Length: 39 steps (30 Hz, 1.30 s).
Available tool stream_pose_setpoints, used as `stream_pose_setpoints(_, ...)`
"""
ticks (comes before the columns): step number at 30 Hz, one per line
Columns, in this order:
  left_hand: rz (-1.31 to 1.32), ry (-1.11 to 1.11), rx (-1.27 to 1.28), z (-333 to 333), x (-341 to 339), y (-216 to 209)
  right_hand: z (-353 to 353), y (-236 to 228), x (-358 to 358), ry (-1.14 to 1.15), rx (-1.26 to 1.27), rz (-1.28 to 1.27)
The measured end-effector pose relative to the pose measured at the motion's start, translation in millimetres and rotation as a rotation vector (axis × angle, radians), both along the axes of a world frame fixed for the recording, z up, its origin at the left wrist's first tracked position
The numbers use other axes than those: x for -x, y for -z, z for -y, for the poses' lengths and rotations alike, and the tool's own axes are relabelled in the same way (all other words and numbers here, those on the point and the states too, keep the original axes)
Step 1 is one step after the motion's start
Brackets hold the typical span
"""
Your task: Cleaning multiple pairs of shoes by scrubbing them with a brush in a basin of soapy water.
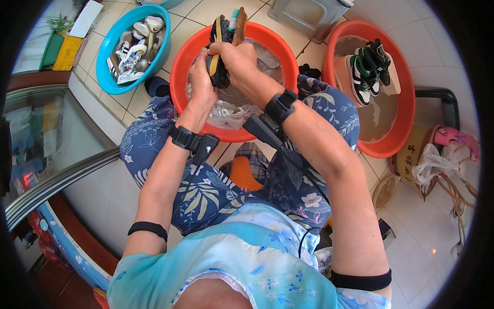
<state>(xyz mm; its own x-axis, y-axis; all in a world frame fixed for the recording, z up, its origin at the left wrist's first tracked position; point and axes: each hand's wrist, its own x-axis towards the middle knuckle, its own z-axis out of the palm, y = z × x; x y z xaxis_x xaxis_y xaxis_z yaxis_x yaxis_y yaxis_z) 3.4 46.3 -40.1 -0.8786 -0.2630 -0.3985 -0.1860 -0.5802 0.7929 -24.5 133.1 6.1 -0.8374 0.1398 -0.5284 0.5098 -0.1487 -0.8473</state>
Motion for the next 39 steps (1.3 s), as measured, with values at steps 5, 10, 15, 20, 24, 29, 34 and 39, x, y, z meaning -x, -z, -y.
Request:
stream_pose_setpoints(5,-0.012,0.017,-0.038,1.5,-1.4,0.1,-0.5,3.2,-0.6,-0.018,0.006,-0.020)
stream_pose_setpoints(10,0.036,0.126,0.053,6.5,-2.5,-5.6,-1.8,-4.4,-3.5,-0.021,0.072,-0.046)
stream_pose_setpoints(15,0.094,0.326,0.076,25.5,1.9,-18.6,-15.8,-7.7,2.2,-0.072,0.031,-0.105)
stream_pose_setpoints(20,0.274,0.344,0.081,48.5,11.0,-0.2,-27.4,-16.1,-3.2,-0.230,-0.027,-0.175)
stream_pose_setpoints(24,0.138,0.362,-0.370,56.1,12.2,6.9,-34.8,-7.7,-3.2,-0.311,-0.064,-0.242)
stream_pose_setpoints(29,0.010,0.246,-0.373,55.6,13.4,-5.7,-38.7,-14.5,-6.1,-0.383,-0.035,-0.120)
stream_pose_setpoints(34,-0.174,0.248,-0.364,59.7,15.9,-6.1,-59.9,-5.2,5.8,-0.234,0.245,-0.081)
stream_pose_setpoints(39,-0.277,0.320,-0.072,57.3,13.8,-10.4,-75.8,-8.6,11.2,-0.147,0.517,0.065)
